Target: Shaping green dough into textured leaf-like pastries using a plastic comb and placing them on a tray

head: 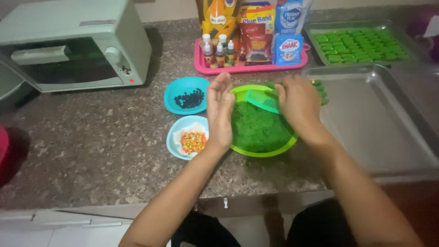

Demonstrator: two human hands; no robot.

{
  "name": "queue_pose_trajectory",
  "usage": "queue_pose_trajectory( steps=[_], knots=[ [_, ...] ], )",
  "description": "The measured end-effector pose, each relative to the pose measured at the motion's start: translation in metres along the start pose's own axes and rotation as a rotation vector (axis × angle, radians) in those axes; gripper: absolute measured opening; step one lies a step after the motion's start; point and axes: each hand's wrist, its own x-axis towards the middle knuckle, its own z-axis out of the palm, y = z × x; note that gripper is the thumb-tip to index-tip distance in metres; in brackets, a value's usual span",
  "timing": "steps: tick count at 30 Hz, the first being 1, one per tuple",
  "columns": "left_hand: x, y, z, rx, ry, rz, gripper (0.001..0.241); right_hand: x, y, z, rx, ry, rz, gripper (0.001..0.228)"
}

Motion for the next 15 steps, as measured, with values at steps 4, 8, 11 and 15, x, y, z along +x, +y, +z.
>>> queue_pose_trajectory(
  steps=[4, 8, 11, 15],
  knots=[
    [0.002, -0.003, -0.006, -0.262, 0.022, -0.351, 0.061, -0.006, -0.025, -0.040, 0.240, -0.050, -0.216, 0.014],
    [-0.009, -0.053, -0.024, -0.696, -0.061, -0.817, 0.071, -0.019, -0.058, -0.053, 0.461, -0.152, -0.411, 0.015],
    [-0.013, -0.056, -0.022, -0.830, -0.021, -0.970, 0.073, -0.022, -0.066, -0.048, 0.527, -0.113, -0.481, 0.017],
    [-0.010, -0.075, -0.030, -1.047, -0.005, -0.849, 0.057, -0.024, -0.057, -0.050, 0.501, 0.075, -0.378, 0.027]
  ],
)
